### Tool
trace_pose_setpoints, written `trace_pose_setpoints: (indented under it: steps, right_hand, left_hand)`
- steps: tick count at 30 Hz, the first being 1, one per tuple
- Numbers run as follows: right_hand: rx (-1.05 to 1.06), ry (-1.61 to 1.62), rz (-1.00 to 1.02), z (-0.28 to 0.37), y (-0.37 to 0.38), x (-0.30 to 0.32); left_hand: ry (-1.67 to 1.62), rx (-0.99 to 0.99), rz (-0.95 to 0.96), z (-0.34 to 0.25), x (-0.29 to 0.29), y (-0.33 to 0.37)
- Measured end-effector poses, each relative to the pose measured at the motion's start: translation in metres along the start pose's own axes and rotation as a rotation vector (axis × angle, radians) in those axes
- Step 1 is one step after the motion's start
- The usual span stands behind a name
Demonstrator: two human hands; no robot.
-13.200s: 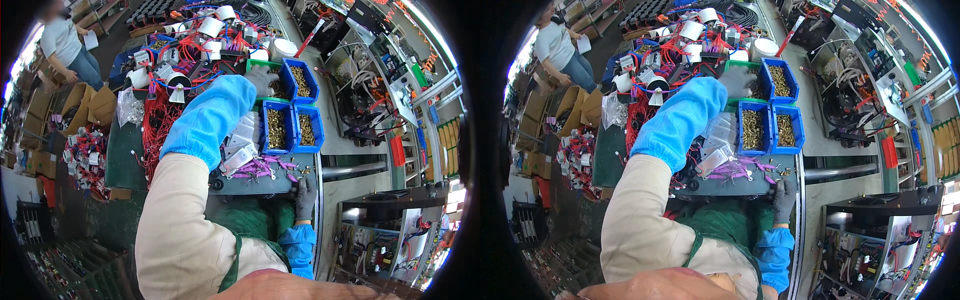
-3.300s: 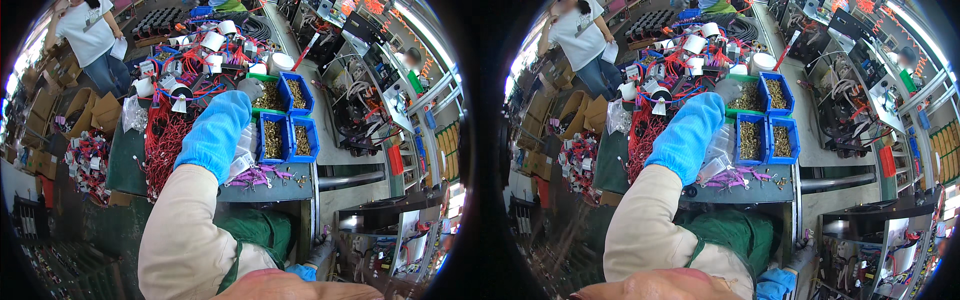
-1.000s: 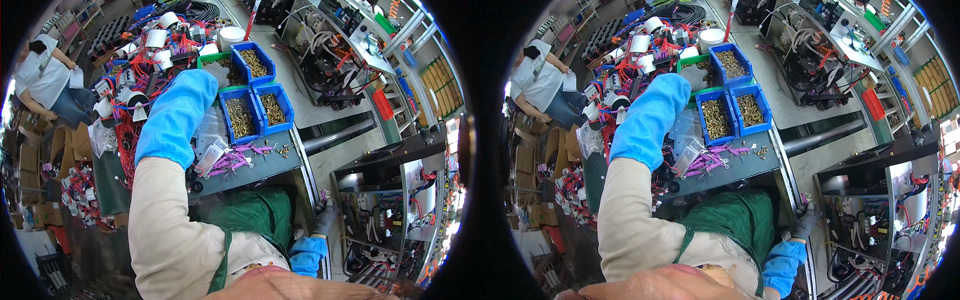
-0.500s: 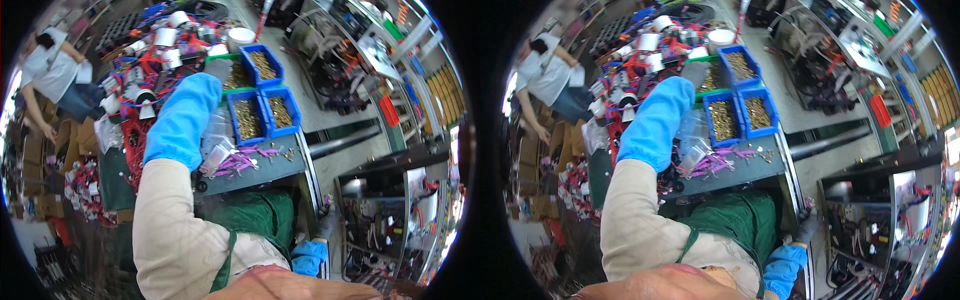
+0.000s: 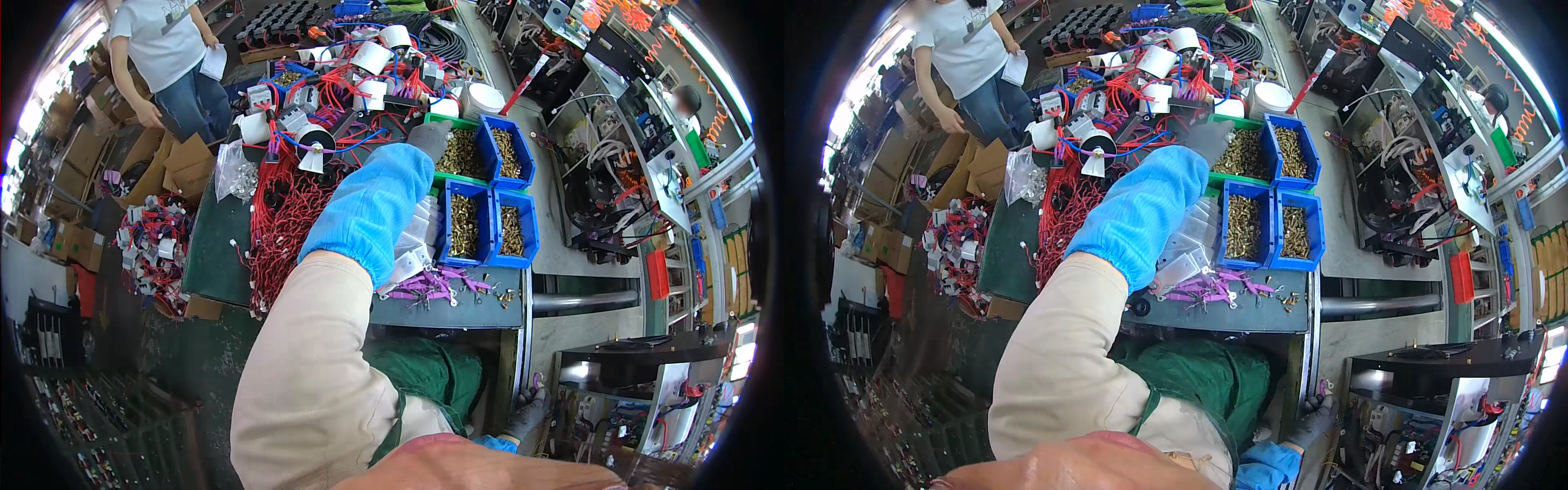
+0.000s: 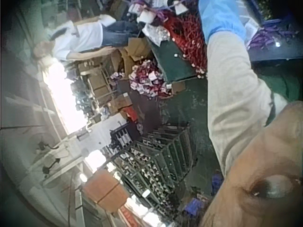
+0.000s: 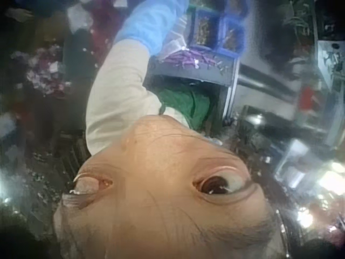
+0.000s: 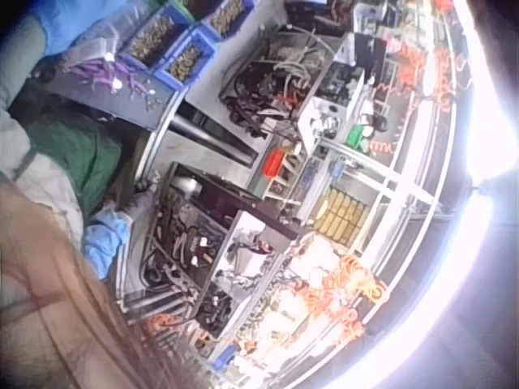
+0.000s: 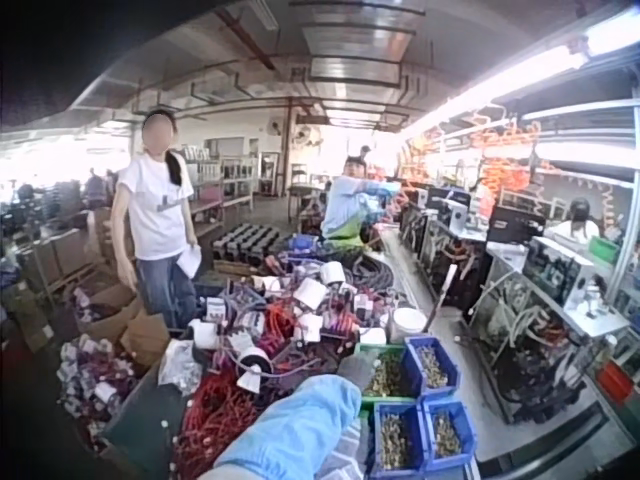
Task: Assemble internal components of an electronic device using an electric screwdriver and hand-connecting wires.
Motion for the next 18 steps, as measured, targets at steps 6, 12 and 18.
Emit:
trace_pose_setpoints:
  steps: [6, 12, 18]
  right_hand:
    - [-0.063, 0.128, 0.117, -0.004, 0.008, 0.008]
    - [0.079, 0.044, -0.135, 0.021, -0.037, -0.013]
    - [0.154, -0.042, -0.103, 0.024, -0.072, 0.018]
  left_hand:
    - [-0.348, 0.284, 0.298, 0.025, -0.006, 0.015]
    - [-1.432, 0.358, 0.324, 0.032, -0.008, 0.023]
    - [-1.528, 0.821, 0.357, -0.031, 0.059, 0.014]
Point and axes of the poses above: each hand's wrist, its own y-axis towards the middle knuckle, its own x-axis out of the back of the hand, z = x × y, the point moved 1 cm from there along y, towards the middle knuckle
